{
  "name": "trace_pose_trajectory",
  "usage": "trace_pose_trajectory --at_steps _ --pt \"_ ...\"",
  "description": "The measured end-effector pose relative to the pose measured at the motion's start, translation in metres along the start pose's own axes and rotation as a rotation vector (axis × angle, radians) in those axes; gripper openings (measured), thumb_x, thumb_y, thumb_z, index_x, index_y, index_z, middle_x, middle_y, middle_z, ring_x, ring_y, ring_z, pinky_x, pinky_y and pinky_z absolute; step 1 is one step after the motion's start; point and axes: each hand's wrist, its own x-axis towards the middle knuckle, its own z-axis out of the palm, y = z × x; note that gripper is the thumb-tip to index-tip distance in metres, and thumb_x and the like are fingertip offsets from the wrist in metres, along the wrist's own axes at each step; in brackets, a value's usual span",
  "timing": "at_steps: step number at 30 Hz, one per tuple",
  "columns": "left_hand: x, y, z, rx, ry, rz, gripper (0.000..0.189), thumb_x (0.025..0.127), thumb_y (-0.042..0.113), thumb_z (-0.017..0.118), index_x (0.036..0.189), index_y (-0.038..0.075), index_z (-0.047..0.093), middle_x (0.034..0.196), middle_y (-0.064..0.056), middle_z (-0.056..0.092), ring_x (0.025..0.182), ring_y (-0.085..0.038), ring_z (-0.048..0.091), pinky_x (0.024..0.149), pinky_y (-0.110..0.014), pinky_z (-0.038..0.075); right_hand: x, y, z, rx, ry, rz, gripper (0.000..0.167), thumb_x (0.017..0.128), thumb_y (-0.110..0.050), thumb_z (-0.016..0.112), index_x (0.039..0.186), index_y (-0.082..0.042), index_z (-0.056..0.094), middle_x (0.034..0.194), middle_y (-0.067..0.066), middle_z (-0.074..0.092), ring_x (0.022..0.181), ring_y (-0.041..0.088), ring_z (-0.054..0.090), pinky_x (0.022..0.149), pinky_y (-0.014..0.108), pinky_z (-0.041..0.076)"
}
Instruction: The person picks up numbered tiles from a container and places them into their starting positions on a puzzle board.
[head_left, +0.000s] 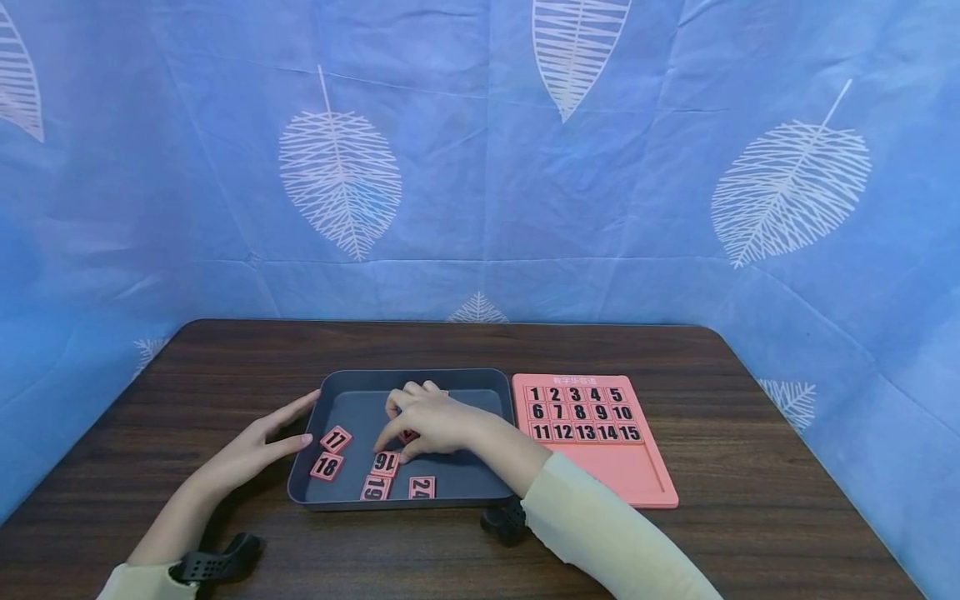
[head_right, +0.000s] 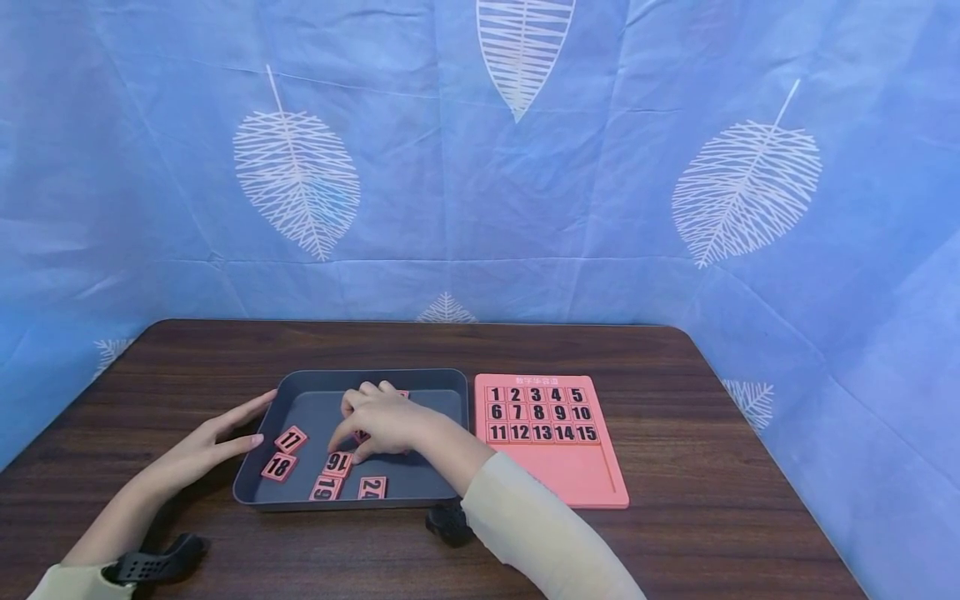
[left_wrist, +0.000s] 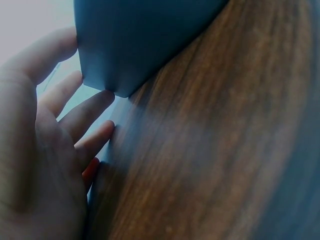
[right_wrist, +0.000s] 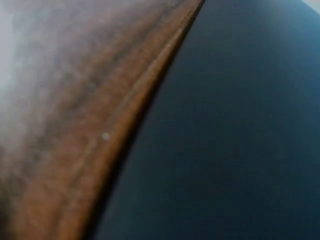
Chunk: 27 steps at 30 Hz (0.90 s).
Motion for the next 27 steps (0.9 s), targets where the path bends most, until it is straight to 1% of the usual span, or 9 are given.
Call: trace_pose_trajectory --at_steps 7,10,14,19,24,27 --pt "0.000 0.000 0.000 -0.015 -0.004 0.009 0.064 0.098 0.026 0.057 0.153 0.015 0.027 0.154 -0.019 0.024 0.138 -0.048 0.017 0.097 -0.072 0.021 -0.003 -0.002 0.001 0.004 0.040 -0.007 0.031 0.083 -0.045 0.070 0.112 -0.036 0.071 0.099 -0.010 0.042 0.089 0.010 0.034 0.074 0.026 0.022" --pt "0.001 0.000 0.000 -0.015 -0.006 0.011 0.064 0.098 0.026 0.057 0.153 0.015 0.027 0.154 -0.019 0.024 0.138 -0.048 0.016 0.097 -0.072 0.021 -0.008 -0.003 0.002 0.007 0.074 -0.004 0.030 0.082 -0.046 0.070 0.110 -0.035 0.072 0.098 -0.009 0.042 0.089 0.011 0.033 0.075 0.027 0.022" --pt "0.001 0.000 0.000 -0.014 -0.011 0.012 0.064 0.098 0.026 0.057 0.153 0.015 0.027 0.154 -0.019 0.024 0.138 -0.048 0.016 0.097 -0.072 0.021 -0.018 -0.004 0.003 0.019 0.141 0.027 0.030 0.080 -0.048 0.072 0.106 -0.034 0.072 0.099 -0.009 0.040 0.089 0.010 0.032 0.076 0.028 0.023" --pt "0.001 0.000 0.000 -0.009 -0.010 0.012 0.064 0.098 0.026 0.057 0.153 0.015 0.027 0.154 -0.019 0.024 0.138 -0.048 0.017 0.096 -0.072 0.022 -0.035 -0.009 -0.002 0.037 0.257 0.094 0.031 0.078 -0.047 0.075 0.104 -0.030 0.073 0.099 -0.009 0.039 0.088 0.011 0.032 0.077 0.031 0.025" --pt "0.001 0.000 -0.001 -0.004 -0.006 0.007 0.064 0.098 0.027 0.057 0.153 0.015 0.027 0.154 -0.019 0.024 0.138 -0.048 0.017 0.096 -0.073 0.021 -0.055 -0.017 -0.008 0.052 0.413 0.187 0.030 0.077 -0.044 0.078 0.100 -0.025 0.074 0.103 -0.007 0.040 0.092 0.013 0.034 0.082 0.036 0.028" --pt "0.001 0.000 -0.001 -0.011 -0.008 0.005 0.064 0.098 0.027 0.057 0.153 0.015 0.027 0.154 -0.019 0.024 0.138 -0.048 0.017 0.096 -0.073 0.021 -0.068 -0.021 -0.010 0.040 0.505 0.255 0.027 0.076 -0.043 0.079 0.096 -0.025 0.074 0.102 -0.006 0.039 0.092 0.015 0.033 0.081 0.037 0.027"
